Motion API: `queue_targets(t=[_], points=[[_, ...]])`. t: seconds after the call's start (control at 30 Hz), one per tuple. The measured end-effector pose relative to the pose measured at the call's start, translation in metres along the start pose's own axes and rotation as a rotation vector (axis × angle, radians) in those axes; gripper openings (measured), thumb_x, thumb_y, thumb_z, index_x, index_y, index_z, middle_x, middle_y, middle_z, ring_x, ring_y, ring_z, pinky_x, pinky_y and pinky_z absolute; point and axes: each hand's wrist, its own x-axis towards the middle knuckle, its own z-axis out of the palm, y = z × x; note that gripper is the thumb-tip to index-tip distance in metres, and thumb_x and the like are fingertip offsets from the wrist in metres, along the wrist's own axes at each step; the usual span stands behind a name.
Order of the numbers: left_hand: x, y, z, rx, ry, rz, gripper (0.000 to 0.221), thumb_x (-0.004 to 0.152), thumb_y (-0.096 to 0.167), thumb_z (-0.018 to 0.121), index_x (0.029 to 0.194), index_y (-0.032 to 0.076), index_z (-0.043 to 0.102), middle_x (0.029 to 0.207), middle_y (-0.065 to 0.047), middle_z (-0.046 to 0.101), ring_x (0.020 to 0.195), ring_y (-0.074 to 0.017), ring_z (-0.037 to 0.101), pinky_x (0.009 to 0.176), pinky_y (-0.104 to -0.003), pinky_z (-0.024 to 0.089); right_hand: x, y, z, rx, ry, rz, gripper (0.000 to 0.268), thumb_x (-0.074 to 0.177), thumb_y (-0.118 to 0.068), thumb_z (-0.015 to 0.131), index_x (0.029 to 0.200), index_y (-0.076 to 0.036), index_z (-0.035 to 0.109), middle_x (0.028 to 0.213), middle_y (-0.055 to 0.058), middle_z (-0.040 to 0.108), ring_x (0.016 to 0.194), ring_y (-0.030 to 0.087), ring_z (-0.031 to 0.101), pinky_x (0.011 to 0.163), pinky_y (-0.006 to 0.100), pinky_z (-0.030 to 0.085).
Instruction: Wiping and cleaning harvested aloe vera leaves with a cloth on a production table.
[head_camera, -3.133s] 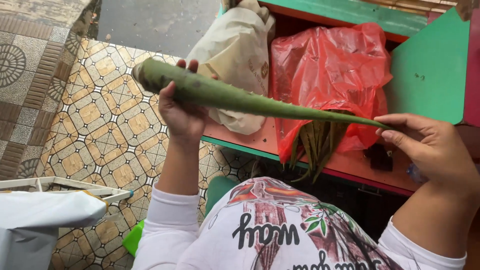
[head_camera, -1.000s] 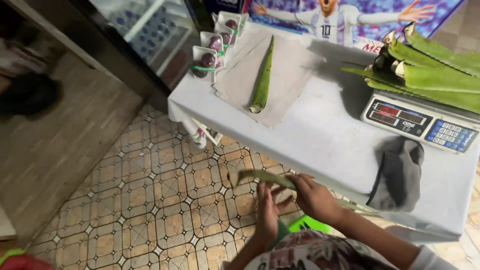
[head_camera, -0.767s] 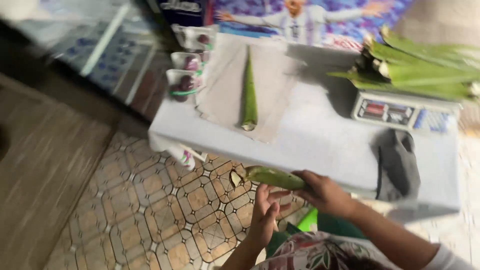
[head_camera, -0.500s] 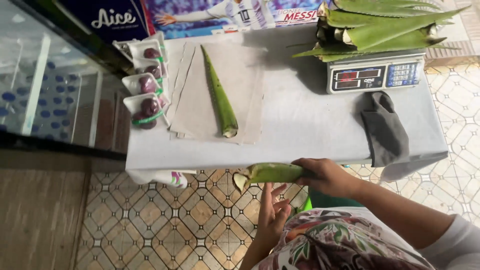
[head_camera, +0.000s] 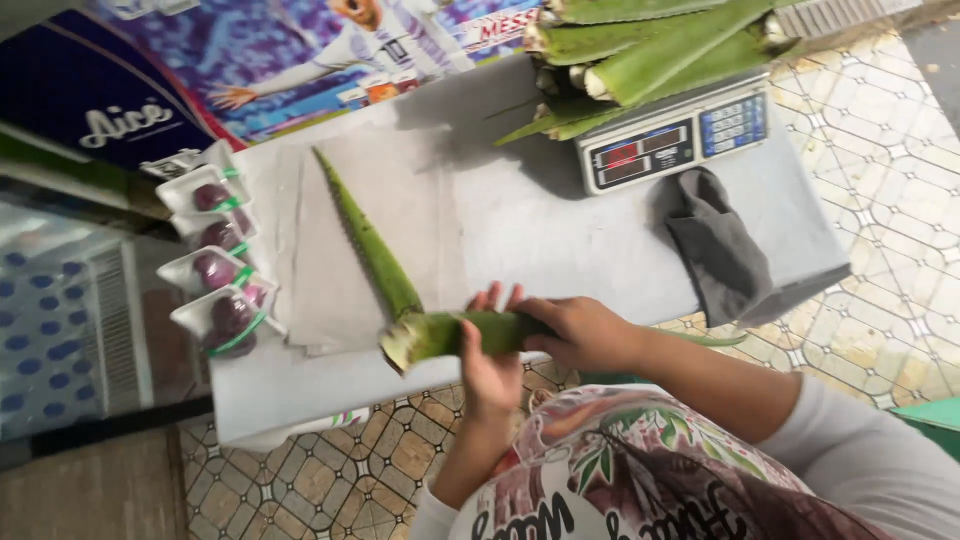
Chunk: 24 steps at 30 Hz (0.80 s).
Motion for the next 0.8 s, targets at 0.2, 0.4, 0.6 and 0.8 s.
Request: queue_targets(t=[0.2, 0.4, 0.6, 0.8], points=[[0.106, 0.048, 0.024, -0.065, 0.28, -0.02, 0.031, 0.095, 0.046, 0.068, 0.114, 0.022, 0.07, 0.112, -0.004, 0.075, 0.117, -0.0401, 0.068, 0.109, -0.058, 0.052, -0.022, 0.076, -0.172, 0.135, 0.638, 0.392, 0.044, 0.088, -0.001, 0.069, 0.131, -0.005, 0.061, 0.109, 0.016, 0.069, 0.1, 0.035, 0.069, 0.093, 0.046, 0.053], [0.159, 0.079, 0.054, 0.046, 0.37, -0.03, 0.035, 0.094, 0.052, 0.067, 0.115, 0.024, 0.069, 0.106, -0.001, 0.077, 0.111, -0.0363, 0.071, 0.108, -0.063, 0.049, -0.097, 0.352, -0.19, -0.21, 0.348, 0.771, 0.048, 0.09, -0.024, 0.075, 0.137, -0.022, 0.067, 0.106, 0.01, 0.078, 0.094, 0.044, 0.072, 0.087, 0.056, 0.054], [0.203, 0.001, 0.111, -0.118, -0.018, -0.057, 0.058, 0.092, 0.067, 0.061, 0.112, 0.015, 0.075, 0.096, -0.014, 0.079, 0.088, -0.0378, 0.078, 0.087, -0.058, 0.062, -0.15, 0.445, -0.098, -0.119, 0.404, 0.801, 0.039, 0.095, -0.042, 0.072, 0.119, -0.011, 0.077, 0.099, 0.028, 0.075, 0.093, 0.052, 0.072, 0.082, 0.06, 0.056], [0.188, -0.039, 0.191, 0.019, -0.011, -0.081, 0.079, 0.088, 0.082, 0.056, 0.128, 0.013, 0.065, 0.1, -0.013, 0.077, 0.097, -0.0276, 0.075, 0.096, -0.045, 0.061, -0.337, 0.537, -0.184, 0.582, 1.068, 0.855, 0.035, 0.112, -0.061, 0.082, 0.13, -0.034, 0.069, 0.117, 0.004, 0.061, 0.105, 0.025, 0.063, 0.092, 0.04, 0.049]])
